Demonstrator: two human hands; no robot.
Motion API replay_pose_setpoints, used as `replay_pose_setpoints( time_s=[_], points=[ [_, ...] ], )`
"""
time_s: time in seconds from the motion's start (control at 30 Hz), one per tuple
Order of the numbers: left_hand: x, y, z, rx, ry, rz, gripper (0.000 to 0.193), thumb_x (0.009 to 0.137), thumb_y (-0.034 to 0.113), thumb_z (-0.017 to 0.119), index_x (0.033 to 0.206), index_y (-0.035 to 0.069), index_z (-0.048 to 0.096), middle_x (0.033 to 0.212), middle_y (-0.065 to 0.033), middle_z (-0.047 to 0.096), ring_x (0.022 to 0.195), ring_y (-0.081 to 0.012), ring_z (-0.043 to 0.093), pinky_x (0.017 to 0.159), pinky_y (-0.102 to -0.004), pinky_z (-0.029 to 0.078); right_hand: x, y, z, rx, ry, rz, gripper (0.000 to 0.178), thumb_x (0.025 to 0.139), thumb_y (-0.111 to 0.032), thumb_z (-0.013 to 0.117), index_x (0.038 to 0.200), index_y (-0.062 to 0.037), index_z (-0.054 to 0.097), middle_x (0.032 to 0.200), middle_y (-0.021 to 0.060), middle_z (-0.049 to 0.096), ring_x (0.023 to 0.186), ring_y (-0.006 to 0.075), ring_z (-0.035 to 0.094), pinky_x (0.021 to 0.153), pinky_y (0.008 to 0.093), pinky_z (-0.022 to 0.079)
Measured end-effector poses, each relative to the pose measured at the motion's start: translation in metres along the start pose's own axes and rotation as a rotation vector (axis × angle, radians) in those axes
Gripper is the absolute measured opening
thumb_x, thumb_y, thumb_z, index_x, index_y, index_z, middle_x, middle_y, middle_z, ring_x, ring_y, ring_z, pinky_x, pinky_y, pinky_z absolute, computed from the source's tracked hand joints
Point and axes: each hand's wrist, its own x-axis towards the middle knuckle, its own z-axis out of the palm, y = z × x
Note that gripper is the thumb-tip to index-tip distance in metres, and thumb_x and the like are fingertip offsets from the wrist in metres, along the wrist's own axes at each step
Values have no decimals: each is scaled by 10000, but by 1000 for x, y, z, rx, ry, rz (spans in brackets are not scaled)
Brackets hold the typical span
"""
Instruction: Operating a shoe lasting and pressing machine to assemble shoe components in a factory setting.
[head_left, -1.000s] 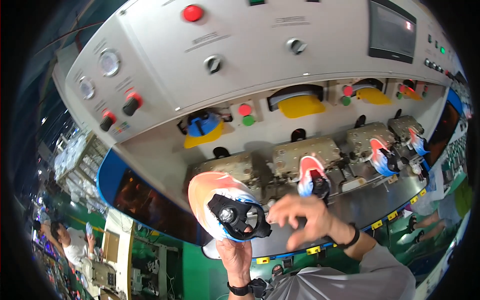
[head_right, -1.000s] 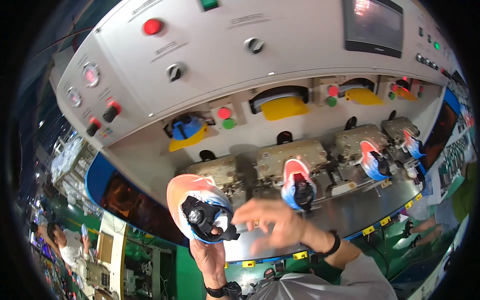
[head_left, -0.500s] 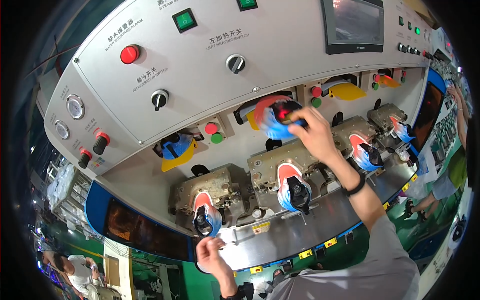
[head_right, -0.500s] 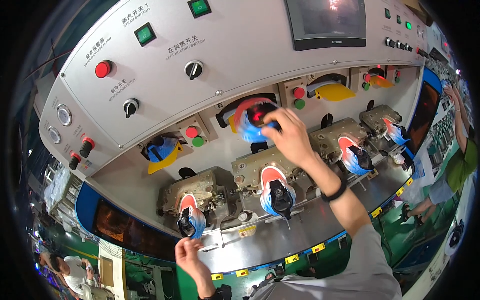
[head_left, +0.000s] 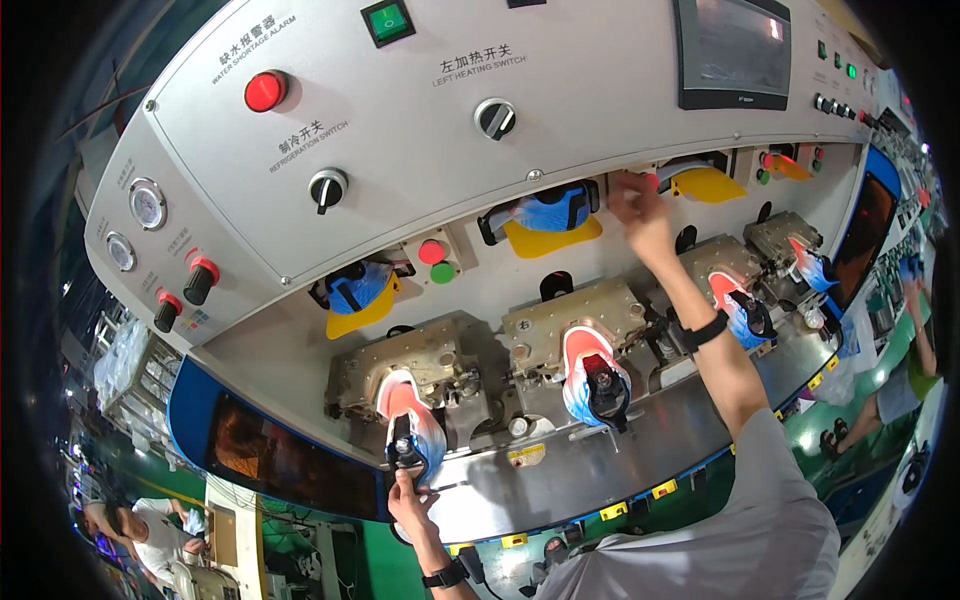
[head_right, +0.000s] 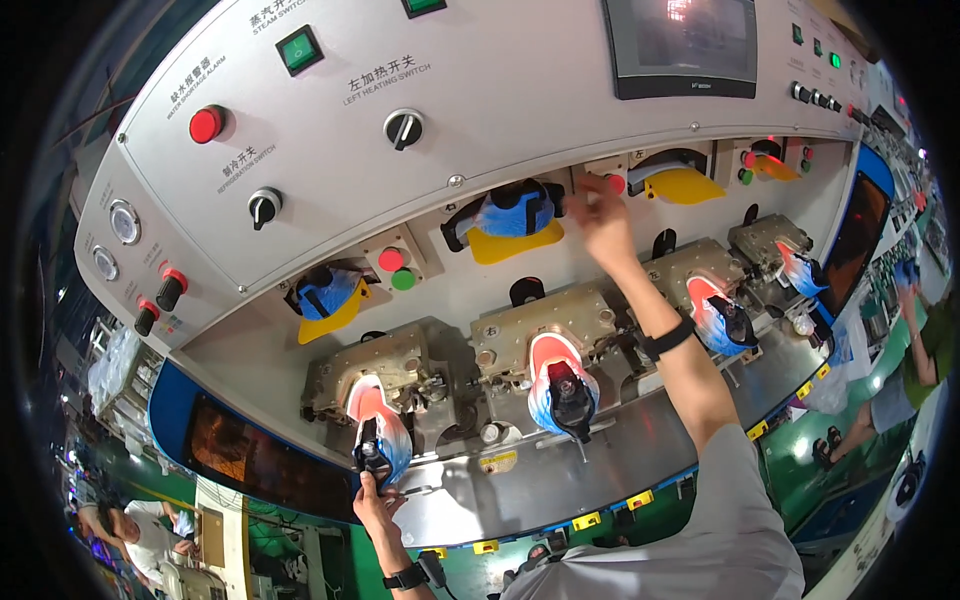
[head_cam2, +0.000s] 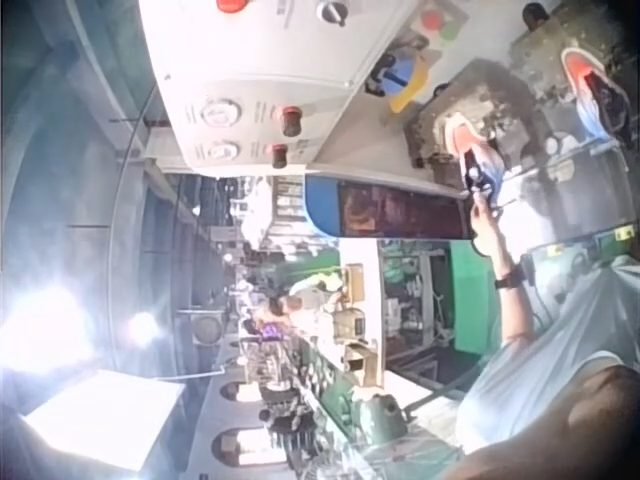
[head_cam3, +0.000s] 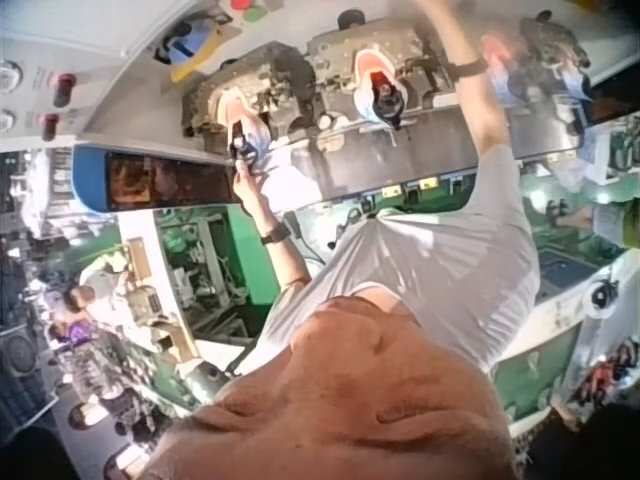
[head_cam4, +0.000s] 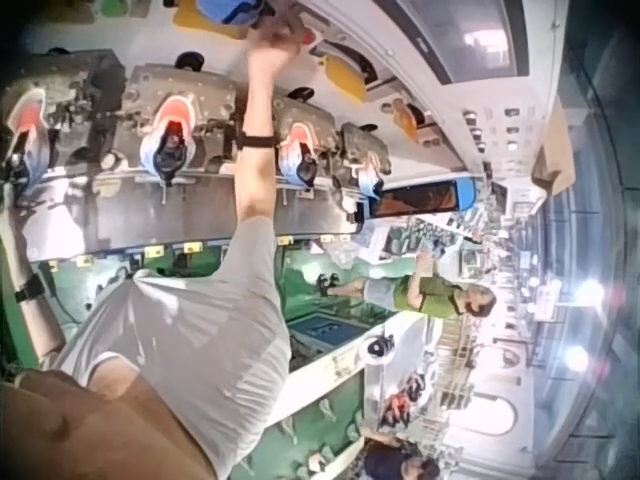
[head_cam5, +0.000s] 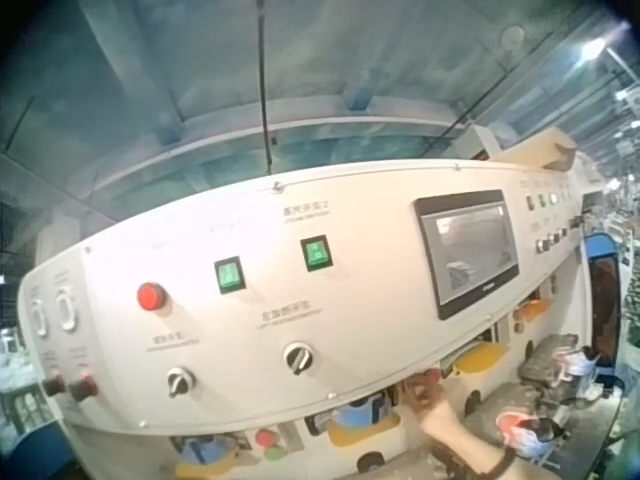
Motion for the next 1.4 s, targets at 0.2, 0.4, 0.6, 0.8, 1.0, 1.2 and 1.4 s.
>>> replay_pose_setpoints(
  time_s=[0.2, 0.4, 0.6, 0.8, 1.0, 1.2, 1.4],
  points=[
    [1, 8, 3, 311, 72, 2, 521, 846, 367, 704, 1104, -70, 586, 897, -99, 630, 679, -152, 607, 486, -276, 520, 3, 62, -61, 22, -37, 413, 352, 915, -330, 635, 756, -17, 639, 597, 26, 570, 467, 85, 502, 407, 269, 363],
    [-17, 17, 27, 37, -78, 61, 242, 813, 118, 681, 1008, -13, 622, 883, -51, 647, 704, -121, 566, 640, -271, 467, 21, 92, -68, -215, -58, 286, 442, 934, -356, 605, 624, -43, 581, 555, 22, 567, 445, 96, 488, 407, 275, 331],
    [-107, 53, 33, -216, -475, 111, 406, 783, 266, 824, 995, 5, 598, 784, -38, 623, 695, -160, 610, 739, -347, 543, -51, 16, -63, -222, -336, 343, 356, 927, -341, 628, 832, 1, 652, 578, 59, 590, 539, 134, 561, 537, 335, 459],
    [-154, 31, 55, -423, -665, 77, 426, 774, 229, 836, 1012, -27, 592, 856, -100, 653, 785, -231, 639, 763, -402, 536, -219, -77, -101, -283, -845, -260, 430, 696, -247, 802, 1068, -97, 649, 1029, 54, 636, 994, 252, 588, 825, 388, 519],
    [-199, 30, 78, -480, -730, 75, 611, 782, 105, 815, 1276, -1, 472, 1073, -143, 667, 998, -275, 661, 925, -418, 517, -269, -31, -102, -450, -901, -237, 498, 689, -162, 774, 1143, -48, 602, 1168, 76, 571, 1126, 258, 516, 953, 412, 432],
    [-222, 32, 89, -447, -703, 136, 590, 805, 51, 779, 1293, 5, 451, 1113, -137, 663, 1008, -246, 659, 932, -382, 510, -277, -28, -89, -555, -641, -285, 368, 741, -124, 727, 1093, -74, 633, 1073, 28, 604, 1004, 235, 527, 852, 383, 386],
    [-210, 32, 76, -343, -777, 151, 520, 845, -4, 724, 1282, 19, 444, 1115, -132, 676, 1031, -186, 649, 920, -313, 503, -290, -37, -81, -605, -643, -123, 293, 808, -92, 675, 1098, -83, 631, 1030, 42, 608, 923, 291, 580, 772, 424, 510]
  ],
)
